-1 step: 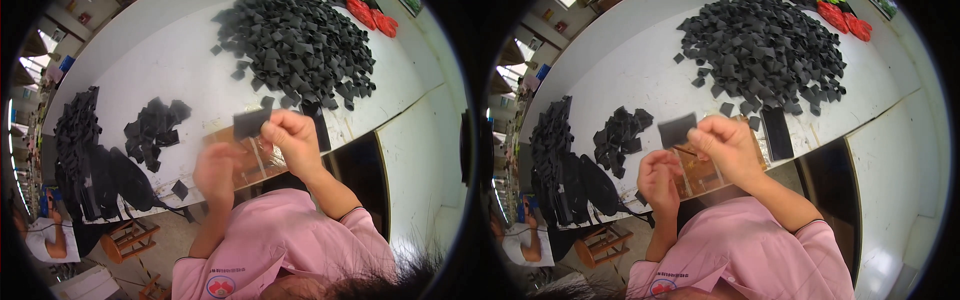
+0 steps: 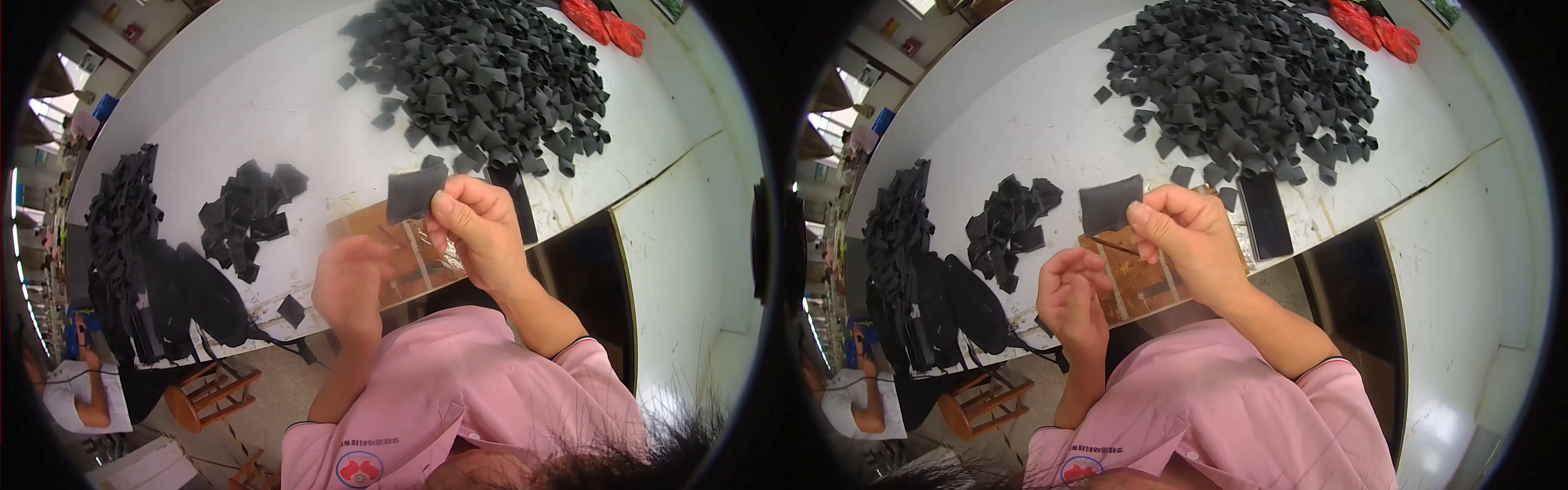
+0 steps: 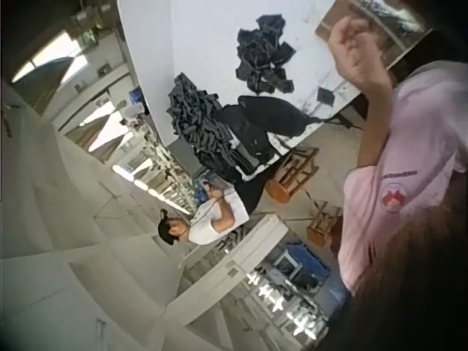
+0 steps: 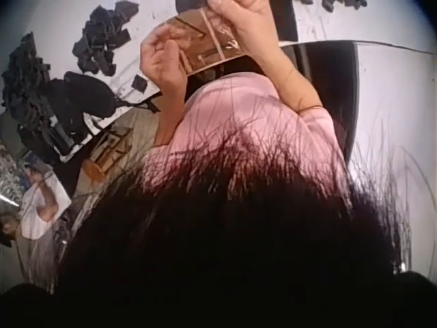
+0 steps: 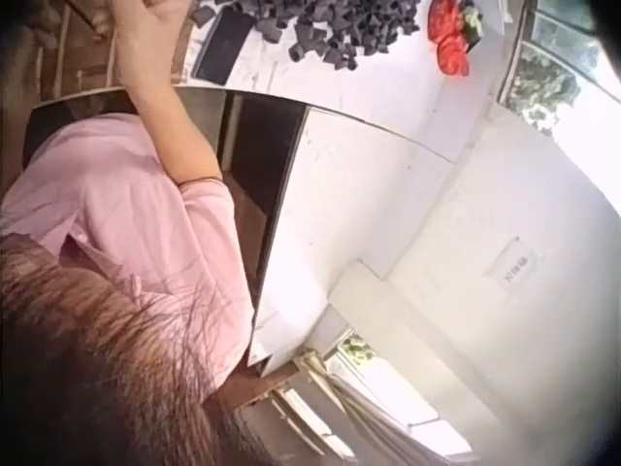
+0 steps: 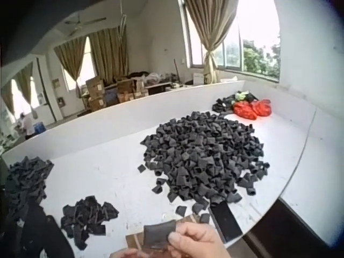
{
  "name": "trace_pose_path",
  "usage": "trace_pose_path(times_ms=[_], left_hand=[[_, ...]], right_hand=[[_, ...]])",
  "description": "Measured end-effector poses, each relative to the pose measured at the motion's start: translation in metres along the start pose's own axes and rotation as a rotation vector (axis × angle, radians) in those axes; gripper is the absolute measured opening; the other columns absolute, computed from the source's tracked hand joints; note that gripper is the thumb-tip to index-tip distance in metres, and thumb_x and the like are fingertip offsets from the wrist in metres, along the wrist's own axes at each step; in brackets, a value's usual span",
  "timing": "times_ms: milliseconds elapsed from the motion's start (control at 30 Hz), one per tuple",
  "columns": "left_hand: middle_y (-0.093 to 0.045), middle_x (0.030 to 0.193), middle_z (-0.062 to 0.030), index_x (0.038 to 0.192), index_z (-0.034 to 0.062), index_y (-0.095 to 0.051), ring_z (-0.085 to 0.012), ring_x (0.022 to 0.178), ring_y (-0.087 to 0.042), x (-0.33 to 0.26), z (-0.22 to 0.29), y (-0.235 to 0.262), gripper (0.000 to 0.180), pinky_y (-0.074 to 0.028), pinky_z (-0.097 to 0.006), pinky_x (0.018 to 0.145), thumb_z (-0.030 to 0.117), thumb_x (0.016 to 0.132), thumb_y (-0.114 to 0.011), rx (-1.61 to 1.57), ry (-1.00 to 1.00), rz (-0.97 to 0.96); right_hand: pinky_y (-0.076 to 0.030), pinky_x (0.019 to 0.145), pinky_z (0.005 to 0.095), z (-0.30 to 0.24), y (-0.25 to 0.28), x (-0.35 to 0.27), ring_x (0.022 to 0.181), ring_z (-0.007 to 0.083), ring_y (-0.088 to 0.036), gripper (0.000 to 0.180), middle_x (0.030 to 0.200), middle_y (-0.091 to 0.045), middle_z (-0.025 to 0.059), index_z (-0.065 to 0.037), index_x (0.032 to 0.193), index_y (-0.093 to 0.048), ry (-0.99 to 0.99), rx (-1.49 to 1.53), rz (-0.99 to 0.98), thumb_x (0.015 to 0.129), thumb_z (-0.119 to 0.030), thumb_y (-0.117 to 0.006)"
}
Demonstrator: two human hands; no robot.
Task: Preparing small black rubber or foam components by hand at a factory workbench.
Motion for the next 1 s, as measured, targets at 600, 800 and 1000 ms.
trace_pose_path(times_ms=[600,800,1000], left_hand=[[-0.059,0.07,-0.0047,0.081,-0.0026,-0.054,-0.0065,0.057,-0.055,0.0,-0.01,-0.014,0.006,-0.044,-0.017,0.054,0.0,0.079,-0.059,0.25,0.13,-0.025],[-0.059,0.067,-0.0043,0.077,-0.0008,-0.052,-0.0056,0.057,-0.056,0.001,-0.014,-0.014,0.006,-0.044,-0.016,0.05,-0.005,0.077,-0.057,0.285,0.209,-0.129],[-0.051,0.052,-0.0031,0.068,0.0022,-0.05,-0.0064,0.043,-0.047,-0.004,-0.028,-0.013,0.014,-0.037,-0.021,0.041,-0.004,0.066,-0.063,0.761,-0.212,0.006]], right_hand=[[-0.038,0.049,0.0235,-0.005,0.019,-0.031,0.056,0.0125,-0.049,0.013,0.069,-0.053,0.005,-0.001,0.081,-0.059,0.552,-0.898,0.005,0.07,-0.005,-0.066],[-0.036,0.043,0.0238,0.007,0.015,-0.02,0.051,0.0116,-0.048,0.012,0.065,-0.052,0.0046,-0.002,0.074,-0.059,0.321,-0.852,-0.173,0.065,0.002,-0.065],[-0.035,0.039,0.0272,0.018,0.011,-0.029,0.045,0.0173,-0.047,0.017,0.058,-0.049,0.0055,-0.001,0.071,-0.058,0.833,-1.167,0.022,0.056,0.005,-0.061]])
Point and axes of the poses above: each hand's wrist, its own x-axis towards the middle knuckle, its own y-axis out of the back of the hand, z = x × y, the point moved 4 cm from there along x, towards the middle knuckle
